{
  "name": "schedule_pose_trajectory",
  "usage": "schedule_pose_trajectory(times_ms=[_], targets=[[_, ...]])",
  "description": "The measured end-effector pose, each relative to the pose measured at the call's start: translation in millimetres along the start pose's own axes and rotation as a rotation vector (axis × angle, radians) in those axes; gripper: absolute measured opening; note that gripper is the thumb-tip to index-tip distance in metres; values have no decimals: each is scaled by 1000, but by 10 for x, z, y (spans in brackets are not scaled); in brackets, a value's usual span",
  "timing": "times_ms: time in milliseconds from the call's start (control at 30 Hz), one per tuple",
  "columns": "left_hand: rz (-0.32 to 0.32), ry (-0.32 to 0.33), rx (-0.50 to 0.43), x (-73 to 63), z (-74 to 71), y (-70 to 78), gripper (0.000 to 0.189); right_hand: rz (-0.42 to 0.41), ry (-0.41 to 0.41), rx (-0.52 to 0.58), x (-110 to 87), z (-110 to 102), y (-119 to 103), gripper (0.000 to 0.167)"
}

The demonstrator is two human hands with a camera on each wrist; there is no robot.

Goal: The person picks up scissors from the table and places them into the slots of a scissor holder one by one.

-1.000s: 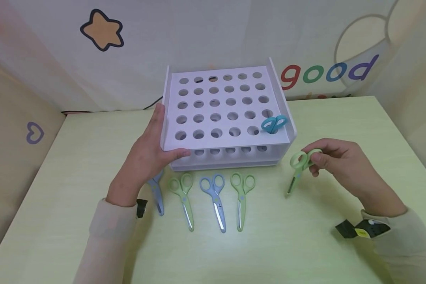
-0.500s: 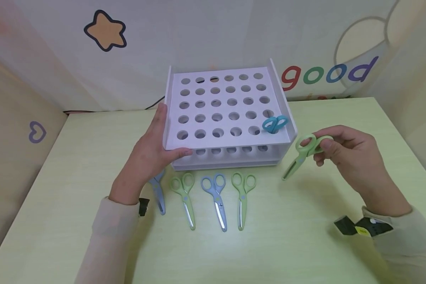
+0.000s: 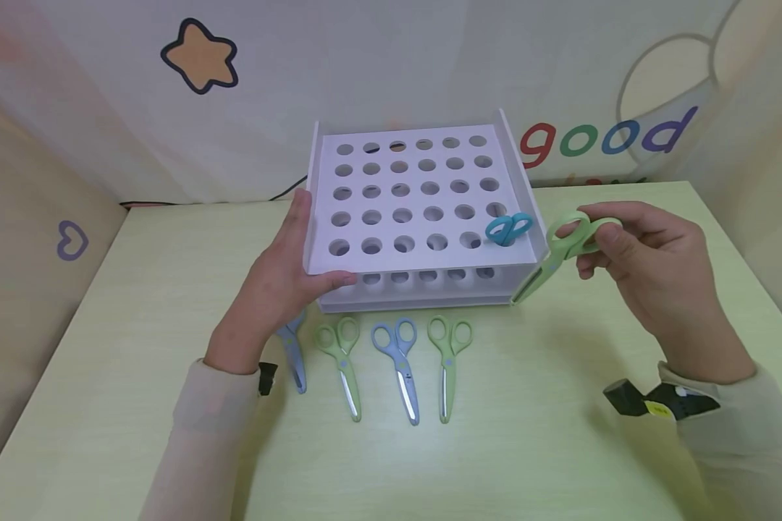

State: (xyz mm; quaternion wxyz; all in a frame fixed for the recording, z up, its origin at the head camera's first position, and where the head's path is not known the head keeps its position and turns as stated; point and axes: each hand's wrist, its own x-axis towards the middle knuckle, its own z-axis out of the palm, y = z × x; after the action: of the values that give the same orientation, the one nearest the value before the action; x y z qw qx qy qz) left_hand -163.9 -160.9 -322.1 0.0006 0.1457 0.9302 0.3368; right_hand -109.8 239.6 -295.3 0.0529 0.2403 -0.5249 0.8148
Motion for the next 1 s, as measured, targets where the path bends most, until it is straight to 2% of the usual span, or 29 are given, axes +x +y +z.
schedule_pose_trajectory(times_ms=[233, 700, 1000], targets=[[8, -1, -9, 12, 6, -7, 126, -31, -43, 40, 68, 43, -17, 24], [-5, 3, -18, 16, 3, 8, 127, -34, 42, -5, 194, 223, -59, 23], [1, 5, -11, 19, -2, 1, 126, -42, 18, 17, 283, 317, -21, 23]])
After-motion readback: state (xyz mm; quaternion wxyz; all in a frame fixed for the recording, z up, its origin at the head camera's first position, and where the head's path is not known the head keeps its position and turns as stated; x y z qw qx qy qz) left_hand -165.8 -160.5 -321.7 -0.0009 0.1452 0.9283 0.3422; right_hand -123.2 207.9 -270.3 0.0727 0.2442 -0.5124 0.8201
